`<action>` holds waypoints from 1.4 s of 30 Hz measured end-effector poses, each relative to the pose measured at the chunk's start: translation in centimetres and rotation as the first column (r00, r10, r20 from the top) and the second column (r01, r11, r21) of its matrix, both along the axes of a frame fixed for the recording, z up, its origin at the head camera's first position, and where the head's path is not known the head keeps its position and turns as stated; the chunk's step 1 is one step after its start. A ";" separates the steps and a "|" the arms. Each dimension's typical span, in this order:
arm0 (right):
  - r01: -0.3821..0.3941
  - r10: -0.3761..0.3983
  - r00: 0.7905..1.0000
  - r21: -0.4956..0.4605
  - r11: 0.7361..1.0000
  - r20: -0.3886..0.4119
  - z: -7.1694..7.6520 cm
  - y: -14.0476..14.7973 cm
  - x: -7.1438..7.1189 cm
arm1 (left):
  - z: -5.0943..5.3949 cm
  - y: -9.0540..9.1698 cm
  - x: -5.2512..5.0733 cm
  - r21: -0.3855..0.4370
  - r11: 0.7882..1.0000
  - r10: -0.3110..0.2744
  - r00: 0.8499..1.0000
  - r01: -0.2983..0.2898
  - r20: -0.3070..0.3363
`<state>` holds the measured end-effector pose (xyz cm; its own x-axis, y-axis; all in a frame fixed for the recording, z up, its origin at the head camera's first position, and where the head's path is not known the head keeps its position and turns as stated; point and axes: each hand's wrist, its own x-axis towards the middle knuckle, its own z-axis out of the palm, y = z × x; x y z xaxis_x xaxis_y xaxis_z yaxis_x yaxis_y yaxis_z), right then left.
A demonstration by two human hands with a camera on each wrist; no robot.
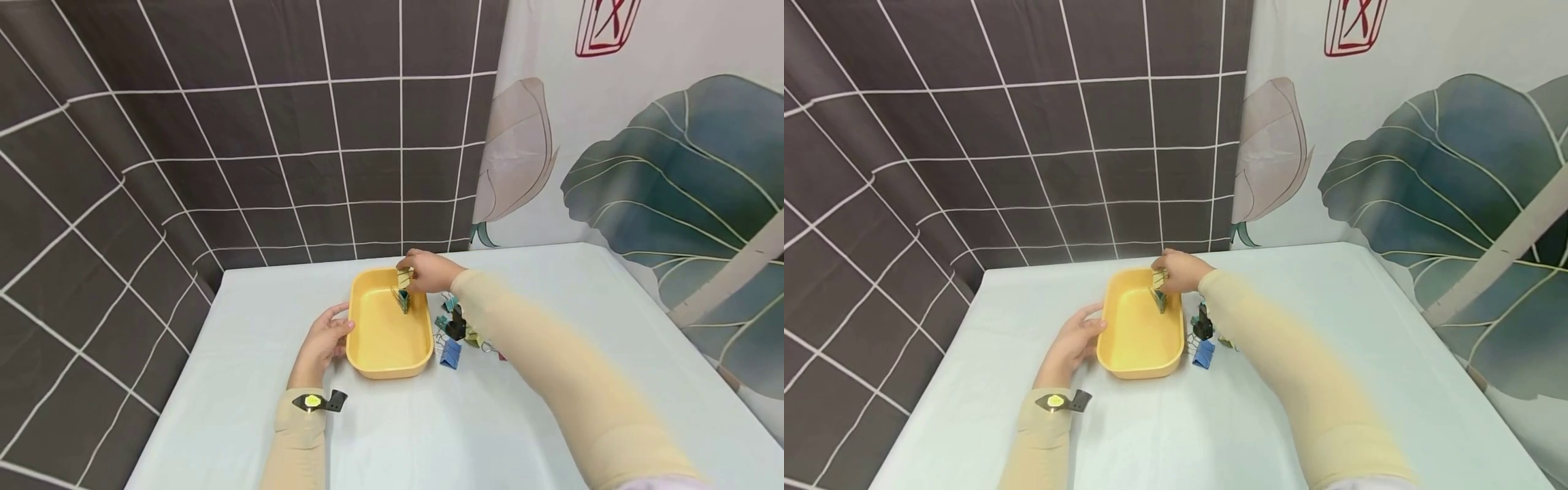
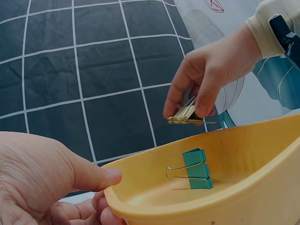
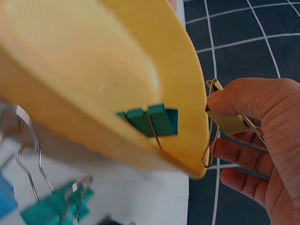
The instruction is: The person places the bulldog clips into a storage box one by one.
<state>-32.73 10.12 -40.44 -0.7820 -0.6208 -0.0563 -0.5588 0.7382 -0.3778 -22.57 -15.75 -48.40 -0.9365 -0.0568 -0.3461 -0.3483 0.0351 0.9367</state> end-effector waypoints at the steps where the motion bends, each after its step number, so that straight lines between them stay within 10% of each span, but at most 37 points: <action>1: -0.008 0.008 1.000 0.000 1.000 -0.003 -0.1 -0.3 0.1 | 0.0 0.0 0.0 0.000 1.000 0.000 1.000 0.000 0.000; 27: -0.025 0.024 1.000 0.075 0.997 0.009 -3.2 -7.2 1.1 | -0.2 0.1 0.3 0.016 1.000 -0.013 1.000 0.014 -0.010; 42: 0.030 0.007 0.989 0.240 0.970 -0.148 -5.7 -8.7 1.4 | -0.3 0.1 0.0 0.015 1.000 -0.011 1.000 0.011 -0.020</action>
<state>-31.37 1.38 -46.11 -0.7999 -0.5937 -0.0875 -0.5857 0.8041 -0.1022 -22.54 -15.68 -48.75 -0.9436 -0.0414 -0.3286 -0.3297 0.0242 0.9438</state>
